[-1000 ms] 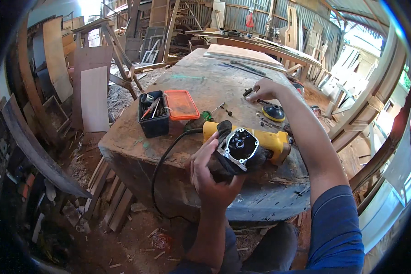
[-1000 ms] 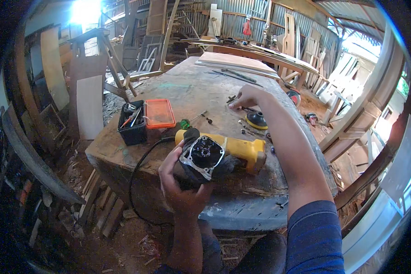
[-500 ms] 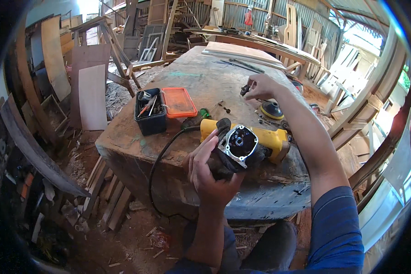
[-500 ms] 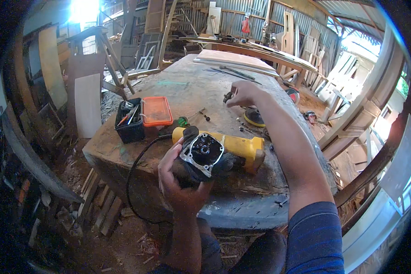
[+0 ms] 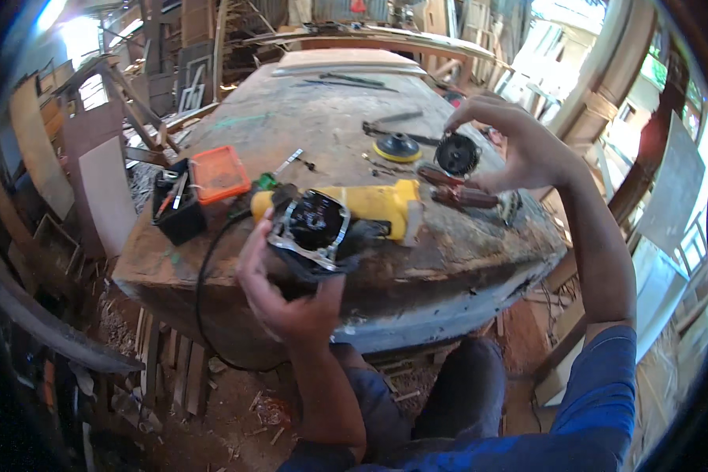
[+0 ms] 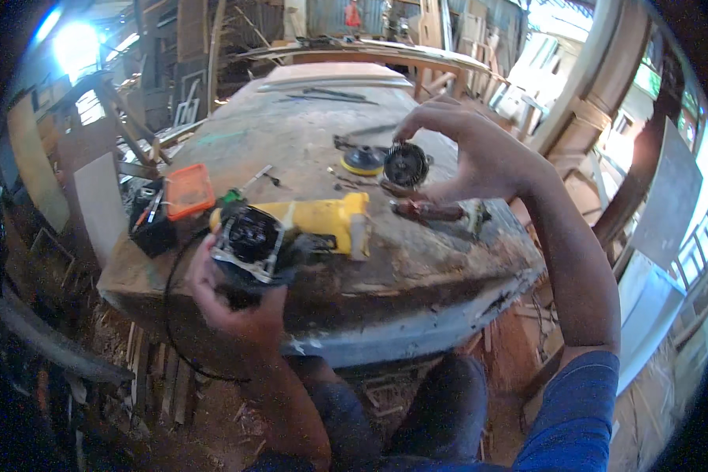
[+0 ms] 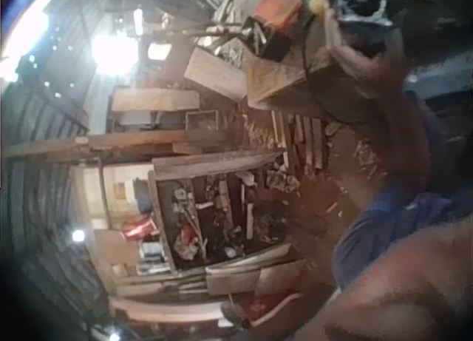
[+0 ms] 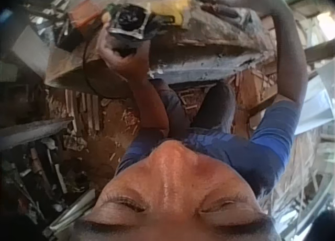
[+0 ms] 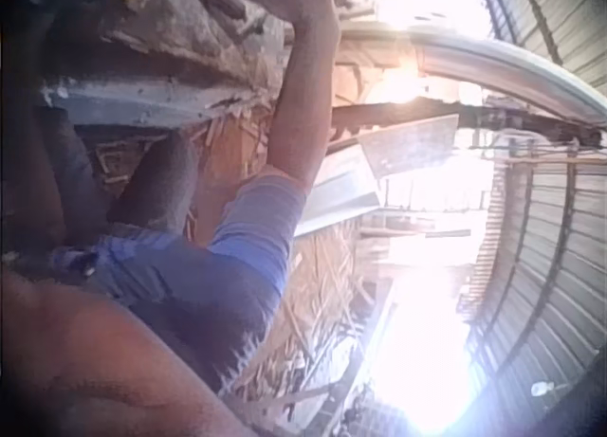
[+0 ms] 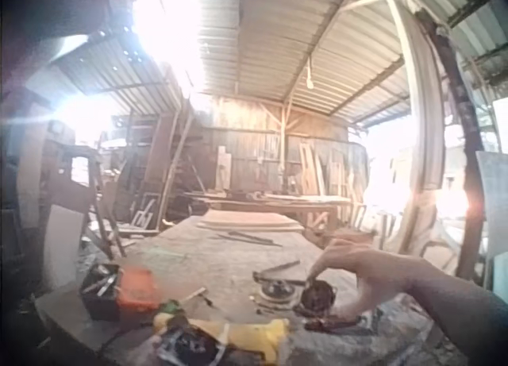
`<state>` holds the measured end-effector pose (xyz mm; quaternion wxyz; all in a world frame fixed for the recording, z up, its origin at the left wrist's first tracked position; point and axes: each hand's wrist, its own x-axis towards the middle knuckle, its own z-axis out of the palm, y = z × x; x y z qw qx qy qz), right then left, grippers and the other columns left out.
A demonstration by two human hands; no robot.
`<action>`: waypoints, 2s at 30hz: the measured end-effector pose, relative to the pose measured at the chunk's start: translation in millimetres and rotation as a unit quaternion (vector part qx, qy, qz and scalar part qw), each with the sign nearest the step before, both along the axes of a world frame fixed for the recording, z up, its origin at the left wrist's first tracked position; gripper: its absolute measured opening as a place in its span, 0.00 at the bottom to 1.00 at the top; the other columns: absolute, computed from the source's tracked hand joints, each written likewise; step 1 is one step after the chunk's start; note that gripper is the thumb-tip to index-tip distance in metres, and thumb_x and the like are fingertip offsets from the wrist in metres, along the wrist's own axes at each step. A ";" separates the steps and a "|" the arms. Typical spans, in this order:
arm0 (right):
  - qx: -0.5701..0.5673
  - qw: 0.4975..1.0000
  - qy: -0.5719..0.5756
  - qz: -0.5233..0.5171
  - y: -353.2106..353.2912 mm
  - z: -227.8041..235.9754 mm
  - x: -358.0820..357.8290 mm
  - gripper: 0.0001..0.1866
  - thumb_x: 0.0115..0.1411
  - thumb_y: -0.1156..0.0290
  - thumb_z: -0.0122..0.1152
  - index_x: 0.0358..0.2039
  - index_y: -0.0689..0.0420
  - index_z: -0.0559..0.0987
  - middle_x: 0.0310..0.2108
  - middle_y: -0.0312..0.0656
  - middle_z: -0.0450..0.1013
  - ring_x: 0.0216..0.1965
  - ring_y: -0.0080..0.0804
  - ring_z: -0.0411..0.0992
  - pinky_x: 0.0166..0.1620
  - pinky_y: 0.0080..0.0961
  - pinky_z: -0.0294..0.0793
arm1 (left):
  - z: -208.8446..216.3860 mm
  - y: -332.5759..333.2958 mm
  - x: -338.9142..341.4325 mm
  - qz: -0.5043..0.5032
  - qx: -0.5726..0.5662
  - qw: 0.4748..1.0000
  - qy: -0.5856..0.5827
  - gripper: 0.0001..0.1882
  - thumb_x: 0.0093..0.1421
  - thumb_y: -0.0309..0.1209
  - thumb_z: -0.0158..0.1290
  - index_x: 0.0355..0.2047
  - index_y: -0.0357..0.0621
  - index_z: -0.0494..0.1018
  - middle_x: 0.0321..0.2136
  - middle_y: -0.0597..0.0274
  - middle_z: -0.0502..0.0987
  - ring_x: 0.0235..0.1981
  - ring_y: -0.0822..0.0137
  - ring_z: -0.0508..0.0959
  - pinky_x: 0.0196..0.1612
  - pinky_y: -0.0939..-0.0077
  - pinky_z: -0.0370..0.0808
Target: The person disassembles an angle grinder, handling and separating the rotor, gear housing, and motor casing on a workbench.
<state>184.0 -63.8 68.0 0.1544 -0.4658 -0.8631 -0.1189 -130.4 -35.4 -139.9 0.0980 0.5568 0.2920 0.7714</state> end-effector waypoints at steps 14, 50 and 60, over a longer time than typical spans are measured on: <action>-0.109 0.994 -0.002 -0.003 -53.1 -54.6 13.0 0.39 0.46 0.74 0.73 0.64 0.48 0.81 0.66 0.45 0.69 0.72 0.49 0.63 0.76 0.48 0.60 | 8.1 -10.4 -2.5 0.006 -0.032 0.998 0.052 0.44 0.46 0.20 0.70 0.65 0.34 0.67 0.62 0.48 0.73 0.64 0.52 0.74 0.73 0.57 0.65; 0.153 0.800 0.579 -0.035 -88.2 -138.4 56.9 0.13 0.64 0.68 0.76 0.44 0.61 0.85 0.49 0.43 0.81 0.55 0.30 0.76 0.62 0.31 0.71 | 5.7 -13.2 3.7 0.040 -0.034 0.996 0.073 0.43 0.50 0.18 0.71 0.67 0.40 0.69 0.63 0.47 0.75 0.66 0.54 0.74 0.70 0.55 0.70; 0.126 0.817 0.561 -0.042 -84.4 -138.0 60.6 0.15 0.65 0.65 0.76 0.44 0.63 0.84 0.51 0.47 0.80 0.57 0.31 0.75 0.65 0.33 0.68 | 8.1 -10.5 3.0 0.012 -0.027 0.999 0.032 0.46 0.46 0.21 0.71 0.67 0.36 0.66 0.60 0.49 0.75 0.62 0.56 0.76 0.68 0.59 0.72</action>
